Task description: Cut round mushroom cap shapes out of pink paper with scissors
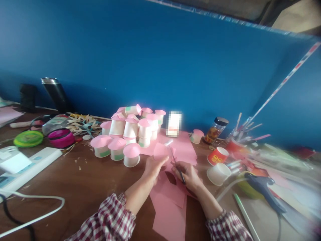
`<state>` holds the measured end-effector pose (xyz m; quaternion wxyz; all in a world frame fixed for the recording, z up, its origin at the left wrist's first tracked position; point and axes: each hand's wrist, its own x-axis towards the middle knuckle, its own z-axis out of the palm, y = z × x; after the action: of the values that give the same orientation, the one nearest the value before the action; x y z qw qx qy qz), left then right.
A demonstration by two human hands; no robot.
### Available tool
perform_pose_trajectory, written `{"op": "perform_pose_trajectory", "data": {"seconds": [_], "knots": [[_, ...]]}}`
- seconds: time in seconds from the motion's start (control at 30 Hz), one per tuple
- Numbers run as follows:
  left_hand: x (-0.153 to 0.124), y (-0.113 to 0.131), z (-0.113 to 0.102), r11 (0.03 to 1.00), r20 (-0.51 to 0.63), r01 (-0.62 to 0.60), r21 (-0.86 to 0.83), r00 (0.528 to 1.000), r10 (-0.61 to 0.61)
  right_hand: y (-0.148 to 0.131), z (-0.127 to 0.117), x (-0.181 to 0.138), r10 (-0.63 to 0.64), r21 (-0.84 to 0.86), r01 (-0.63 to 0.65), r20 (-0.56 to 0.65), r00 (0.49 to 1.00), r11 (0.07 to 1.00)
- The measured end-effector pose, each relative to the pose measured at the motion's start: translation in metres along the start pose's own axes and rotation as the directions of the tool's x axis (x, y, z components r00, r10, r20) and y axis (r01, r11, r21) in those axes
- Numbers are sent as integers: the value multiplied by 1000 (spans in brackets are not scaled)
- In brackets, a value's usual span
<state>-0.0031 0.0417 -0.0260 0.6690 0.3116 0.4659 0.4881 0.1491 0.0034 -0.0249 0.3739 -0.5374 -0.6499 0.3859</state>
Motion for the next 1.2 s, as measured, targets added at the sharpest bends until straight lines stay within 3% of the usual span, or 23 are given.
{"op": "perform_pose_trajectory", "data": {"seconds": [0.6,1.2], "knots": [[-3,-1,-3,1000,28,3,-18,1000,-2,-1,-1,-2,-3,109,-5,68,998,994],[-6,-1,1,1000,54,10,27,998,-12,0,-1,-1,-34,14,34,9,999,999]]}}
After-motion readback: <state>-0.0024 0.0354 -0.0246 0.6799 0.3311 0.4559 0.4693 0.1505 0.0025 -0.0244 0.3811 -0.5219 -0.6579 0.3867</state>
